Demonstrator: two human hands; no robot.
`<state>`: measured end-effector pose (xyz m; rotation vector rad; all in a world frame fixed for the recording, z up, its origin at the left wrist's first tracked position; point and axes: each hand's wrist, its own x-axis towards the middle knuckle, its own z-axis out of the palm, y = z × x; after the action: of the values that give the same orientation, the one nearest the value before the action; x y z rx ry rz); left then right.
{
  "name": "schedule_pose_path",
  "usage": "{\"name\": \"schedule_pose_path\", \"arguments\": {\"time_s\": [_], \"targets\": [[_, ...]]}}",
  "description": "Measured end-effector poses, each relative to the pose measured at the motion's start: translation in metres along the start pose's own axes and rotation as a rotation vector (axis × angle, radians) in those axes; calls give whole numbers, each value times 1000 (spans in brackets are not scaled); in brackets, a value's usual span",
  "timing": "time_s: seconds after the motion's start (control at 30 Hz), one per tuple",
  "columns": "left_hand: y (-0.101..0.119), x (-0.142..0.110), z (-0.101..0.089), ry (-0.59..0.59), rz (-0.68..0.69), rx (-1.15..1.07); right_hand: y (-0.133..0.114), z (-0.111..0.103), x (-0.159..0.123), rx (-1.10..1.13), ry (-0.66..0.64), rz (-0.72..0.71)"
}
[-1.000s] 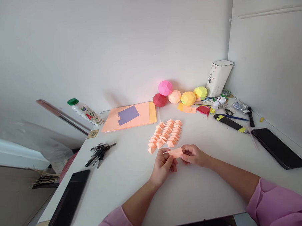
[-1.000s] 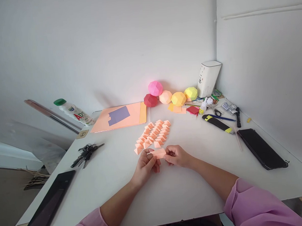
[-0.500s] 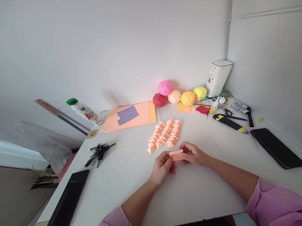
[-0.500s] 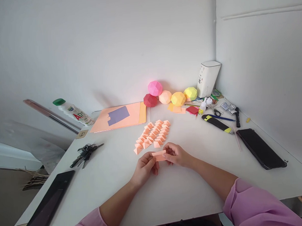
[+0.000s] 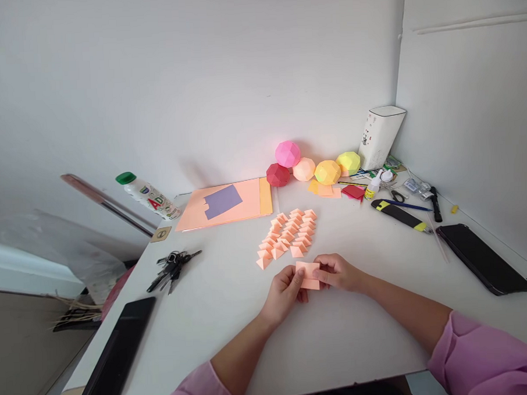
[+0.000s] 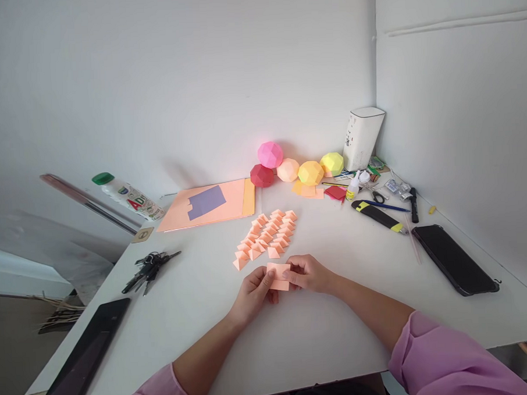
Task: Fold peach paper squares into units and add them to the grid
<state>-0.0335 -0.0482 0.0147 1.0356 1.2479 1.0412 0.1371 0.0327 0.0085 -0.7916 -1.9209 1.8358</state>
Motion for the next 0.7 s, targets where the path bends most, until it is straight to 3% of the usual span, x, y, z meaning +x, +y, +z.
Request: {"name": "schedule_pose_path", "arguments": {"time_s": [0.23, 0.47, 0.7], "targets": [[-2, -2, 2, -88, -14, 69, 2, -1, 2, -77, -22, -72], [1, -4, 1, -32, -65, 7, 3, -2, 1, -71, -19, -61], [1, -1, 2, 23, -28, -108, 1, -1, 1, -130, -60, -74]]}}
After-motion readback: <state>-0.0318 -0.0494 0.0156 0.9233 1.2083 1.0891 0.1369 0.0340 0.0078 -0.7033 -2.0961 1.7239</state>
